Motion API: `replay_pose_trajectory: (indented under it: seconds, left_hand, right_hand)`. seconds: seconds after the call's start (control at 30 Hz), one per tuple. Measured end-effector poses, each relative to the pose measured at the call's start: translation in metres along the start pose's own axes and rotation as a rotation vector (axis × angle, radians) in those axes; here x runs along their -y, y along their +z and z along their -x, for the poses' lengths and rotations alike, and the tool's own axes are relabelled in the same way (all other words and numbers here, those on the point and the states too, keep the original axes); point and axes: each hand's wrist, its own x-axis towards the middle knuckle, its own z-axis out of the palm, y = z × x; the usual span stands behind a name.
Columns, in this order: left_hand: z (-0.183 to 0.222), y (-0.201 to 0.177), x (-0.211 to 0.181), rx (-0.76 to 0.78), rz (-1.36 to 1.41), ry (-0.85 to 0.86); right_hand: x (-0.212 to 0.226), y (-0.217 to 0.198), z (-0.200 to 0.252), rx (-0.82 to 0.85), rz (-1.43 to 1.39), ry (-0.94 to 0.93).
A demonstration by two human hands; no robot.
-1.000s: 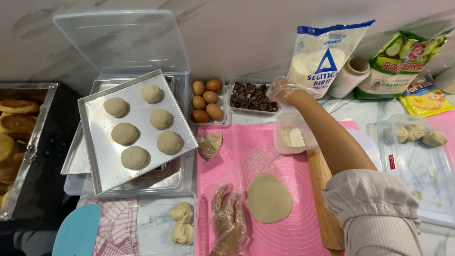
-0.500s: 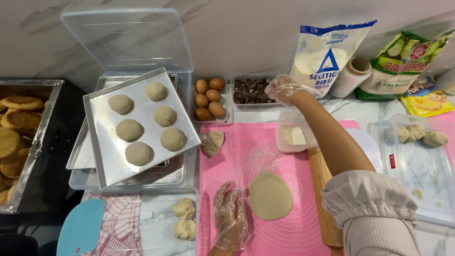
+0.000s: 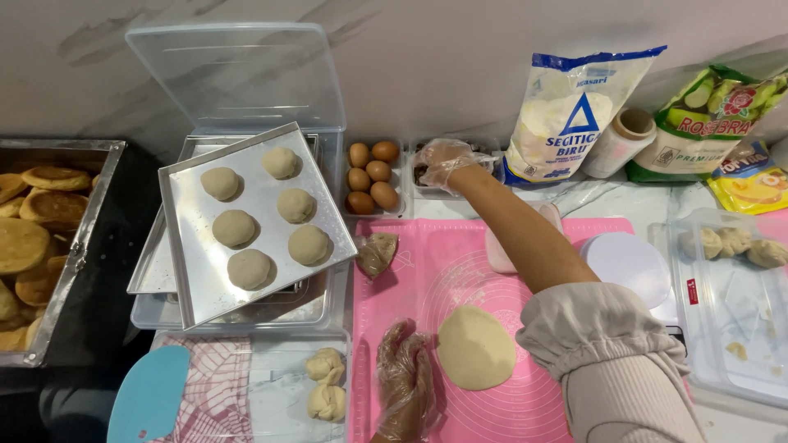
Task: The person is shaping dough by rolling it into balls between their palms and then flattening each ball with a wooden rolling pin on a silicone mat.
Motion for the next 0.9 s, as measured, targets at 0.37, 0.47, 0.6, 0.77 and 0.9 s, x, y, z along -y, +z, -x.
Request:
replay_pose_trajectory:
  seconds: [0.37,0.47,0.6,0.77,0.9]
  left_hand:
    - [-0.002,-0.007,0.008,0.132,-0.090,0.224]
    - [-0.001,-0.006,-0.006,0.152,-0.702,0.484]
    - [-0.002,-0.012,-0.003,0.177,-0.410,0.143]
    - [-0.029,-0.050,0.045,0.177,-1.078,0.750]
    - [-0.023,-0.049,0.037,0.190,-1.088,0.809]
  right_hand:
    - [-0.071,0.030,-0.064,0.072,0.723,0.108]
    - [-0.055,-0.005,0.005,-0.173,-0.217,0.185]
    - [-0.065,0.003,0.086,-0.382,-0.463,-0.124]
    - [-0.047,0.040,0.184,-0.185,-0.728,-0.135]
    - [-0.029,0.086,0.222,-0.126,-1.001,0.019]
